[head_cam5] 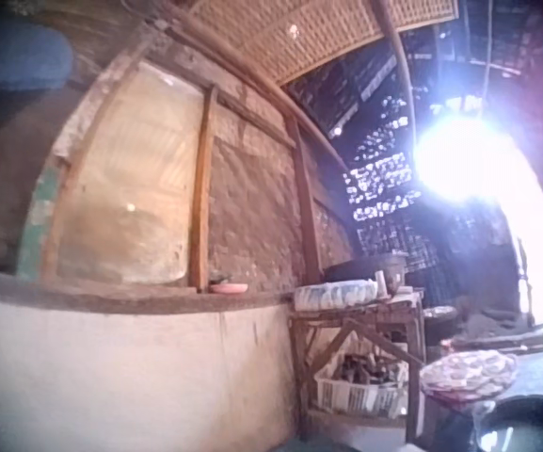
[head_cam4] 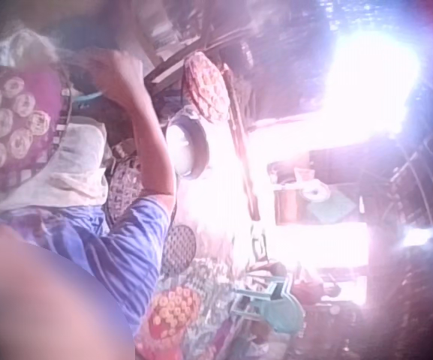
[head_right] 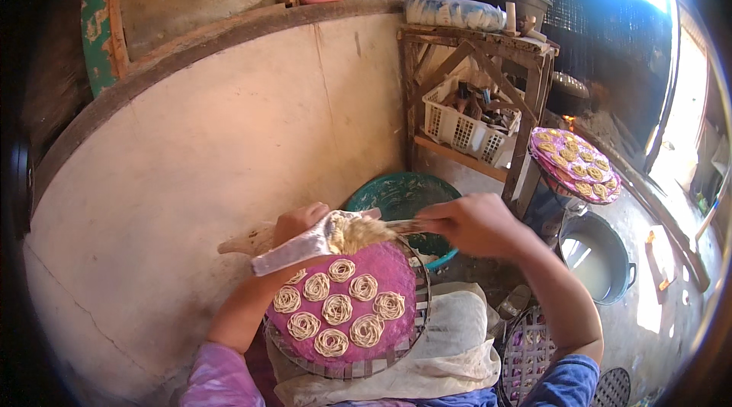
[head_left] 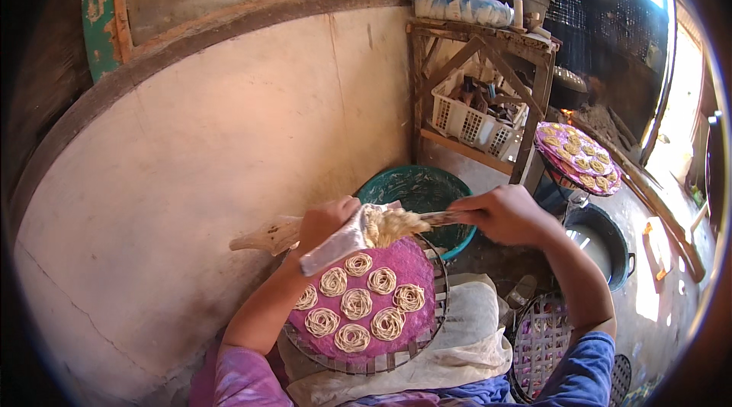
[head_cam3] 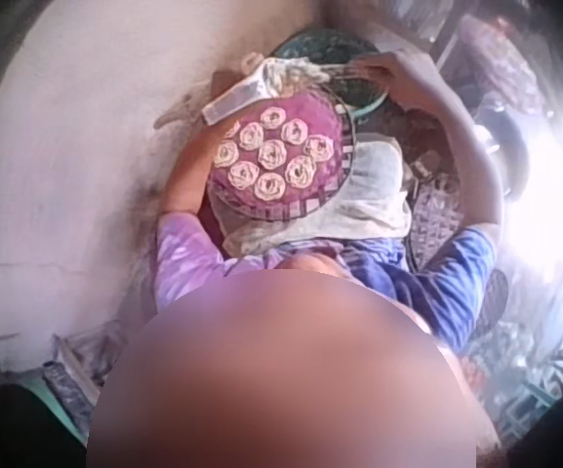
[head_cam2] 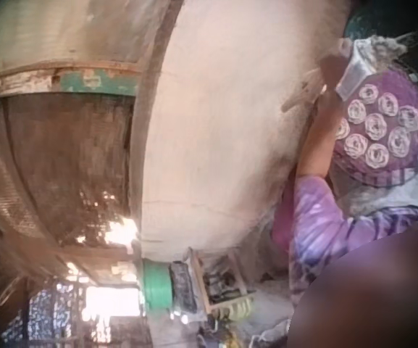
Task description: The person uses a handheld extruder to press dough into spiral-shaped noodles onto a purple tray. They repeatedly load dough into the extruder, squeeze it to form noodles, and arrange the spirals on the tray.
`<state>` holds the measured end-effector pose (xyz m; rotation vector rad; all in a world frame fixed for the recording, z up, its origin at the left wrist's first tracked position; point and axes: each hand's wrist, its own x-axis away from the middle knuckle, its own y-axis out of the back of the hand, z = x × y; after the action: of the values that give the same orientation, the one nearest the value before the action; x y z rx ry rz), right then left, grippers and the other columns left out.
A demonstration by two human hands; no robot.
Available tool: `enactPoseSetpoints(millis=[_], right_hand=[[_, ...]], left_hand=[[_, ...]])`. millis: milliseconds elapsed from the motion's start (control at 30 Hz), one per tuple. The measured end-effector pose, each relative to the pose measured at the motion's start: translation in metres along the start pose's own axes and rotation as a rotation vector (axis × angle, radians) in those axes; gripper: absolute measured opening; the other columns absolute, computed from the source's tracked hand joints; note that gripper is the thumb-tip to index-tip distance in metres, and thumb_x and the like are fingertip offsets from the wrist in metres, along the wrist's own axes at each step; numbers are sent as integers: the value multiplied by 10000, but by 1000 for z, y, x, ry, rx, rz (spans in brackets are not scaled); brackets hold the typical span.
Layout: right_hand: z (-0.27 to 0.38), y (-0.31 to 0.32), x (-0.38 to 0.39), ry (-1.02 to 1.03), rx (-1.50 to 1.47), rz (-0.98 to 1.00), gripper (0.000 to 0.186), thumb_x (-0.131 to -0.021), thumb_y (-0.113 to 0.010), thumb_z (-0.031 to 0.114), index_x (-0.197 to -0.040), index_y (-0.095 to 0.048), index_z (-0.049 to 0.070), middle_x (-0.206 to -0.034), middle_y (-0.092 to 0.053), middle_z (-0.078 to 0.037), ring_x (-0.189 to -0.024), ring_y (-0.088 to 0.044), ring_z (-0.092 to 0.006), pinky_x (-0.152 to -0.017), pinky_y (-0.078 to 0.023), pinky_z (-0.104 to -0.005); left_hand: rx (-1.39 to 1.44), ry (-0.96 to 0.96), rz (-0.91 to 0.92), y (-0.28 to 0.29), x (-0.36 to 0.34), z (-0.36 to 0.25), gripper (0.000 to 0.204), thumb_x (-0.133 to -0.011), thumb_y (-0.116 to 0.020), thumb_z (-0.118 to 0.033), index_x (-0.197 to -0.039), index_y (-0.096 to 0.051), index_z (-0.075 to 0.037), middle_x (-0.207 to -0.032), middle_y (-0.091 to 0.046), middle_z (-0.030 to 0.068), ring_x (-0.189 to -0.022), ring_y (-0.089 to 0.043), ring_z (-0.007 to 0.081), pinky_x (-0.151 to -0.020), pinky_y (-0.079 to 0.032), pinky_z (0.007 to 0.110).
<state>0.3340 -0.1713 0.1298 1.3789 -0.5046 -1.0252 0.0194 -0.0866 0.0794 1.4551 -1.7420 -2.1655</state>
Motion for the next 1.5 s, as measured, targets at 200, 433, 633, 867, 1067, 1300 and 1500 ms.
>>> enactPoseSetpoints(millis=[200, 433, 633, 867, 1067, 1300, 1500], right_hand=[[78, -34, -10, 212, 710, -248, 340, -845, -602, 176, -1173, -579, 93, -675, -535, 5, -569, -605, -153, -491, -470, -301], [90, -21, -7, 188, 638, -146, 423, -849, -595, 158, -1268, -541, 140, -759, -582, -19, -620, -650, -183, -506, -501, -328], [98, 10, -16, 145, 525, -67, 416, -859, -582, 144, -1273, -561, 173, -775, -605, -25, -631, -659, -210, -510, -506, -352], [106, -15, -25, 186, 459, -12, 389, -861, -588, 144, -1248, -561, 160, -778, -628, -45, -612, -666, -228, -468, -492, -388], [90, 2, -15, 43, 442, -198, 369, -850, -601, 157, -1218, -589, 176, -727, -615, -37, -604, -658, -244, -475, -486, -395], [105, -18, -33, 228, 568, -86, 415, -848, -593, 164, -1263, -568, 165, -758, -612, -24, -625, -677, -197, -490, -504, -354], [92, -8, -8, 93, 383, -90, 380, -896, -590, 194, -1268, -583, 114, -913, -696, -79, -693, -708, -251, -535, -541, -379]], left_hand=[[-56, -15, 15, 15, 12, -2, 346, -724, -732, -371, -814, -552, -90, -744, -558, 100, -671, -626, 315, -572, -518, 408], [-34, 210, 93, 26, 40, 20, 305, -770, -731, -313, -957, -657, -83, -938, -676, 96, -853, -663, 302, -776, -526, 429], [-93, 259, -39, 36, 48, 19, 255, -755, -734, -303, -859, -615, -103, -821, -636, 103, -765, -656, 314, -671, -536, 415], [-45, 146, -129, 27, 54, 15, 192, -801, -699, -283, -855, -623, -115, -805, -648, 81, -733, -666, 292, -617, -541, 401], [-144, 209, -185, 29, 56, 44, 210, -799, -734, -262, -963, -712, -133, -947, -707, 76, -869, -673, 272, -775, -539, 407], [-20, 86, -92, 21, 52, 3, 360, -732, -742, -365, -838, -541, -86, -773, -598, 107, -732, -645, 340, -613, -531, 415], [-90, 309, 74, 30, 58, 32, 310, -825, -694, -329, -1067, -695, -135, -1013, -714, 87, -900, -677, 266, -813, -535, 411]])
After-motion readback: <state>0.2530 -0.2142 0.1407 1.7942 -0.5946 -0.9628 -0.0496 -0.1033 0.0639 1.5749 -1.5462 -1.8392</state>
